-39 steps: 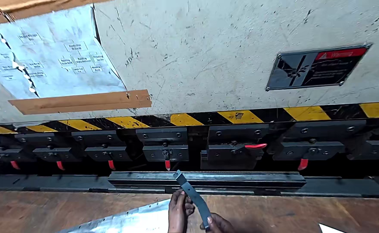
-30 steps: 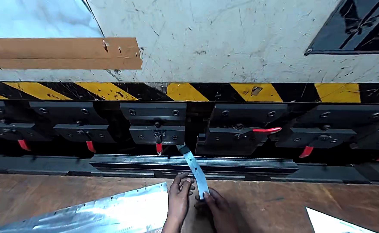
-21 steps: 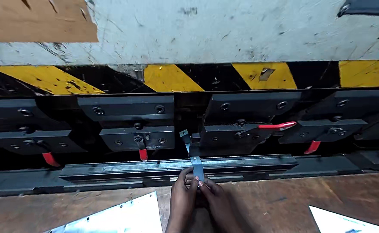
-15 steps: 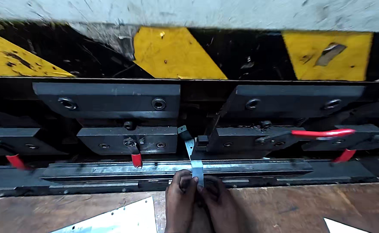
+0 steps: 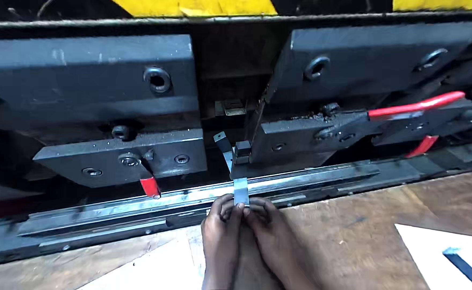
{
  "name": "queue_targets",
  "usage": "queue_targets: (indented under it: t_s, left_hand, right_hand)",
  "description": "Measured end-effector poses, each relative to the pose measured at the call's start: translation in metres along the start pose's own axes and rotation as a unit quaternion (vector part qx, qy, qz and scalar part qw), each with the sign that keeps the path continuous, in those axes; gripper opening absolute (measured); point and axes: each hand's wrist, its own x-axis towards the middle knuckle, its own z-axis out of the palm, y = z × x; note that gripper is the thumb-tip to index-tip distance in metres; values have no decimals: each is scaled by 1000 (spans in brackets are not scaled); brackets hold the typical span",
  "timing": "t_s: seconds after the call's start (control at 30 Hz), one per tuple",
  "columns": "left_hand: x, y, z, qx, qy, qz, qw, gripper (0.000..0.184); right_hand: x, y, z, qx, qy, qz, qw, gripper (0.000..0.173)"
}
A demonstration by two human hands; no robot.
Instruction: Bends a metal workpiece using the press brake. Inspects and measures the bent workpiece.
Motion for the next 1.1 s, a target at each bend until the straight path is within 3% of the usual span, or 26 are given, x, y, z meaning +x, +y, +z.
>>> queue_targets:
  t_s: [0.13,0.23,0.33,1.1]
  left_hand:
    - [-3,6,2,70,34,-55,995,32]
    - [-11,5,3,117,79,-49,989,28]
    - [-16,5,3,165,72,-46,983,24]
    - [-8,-3,1,126,55,3,991,22]
  right_hand:
    - [1,8,-6,-43,-3,-35,998,35]
    - [1,8,-6,-52,-15,-49,997,34]
    - [-1,12,-7,-64,-8,-44,997,32]
    - [7,10,-14,-10,-5,-34,999,26]
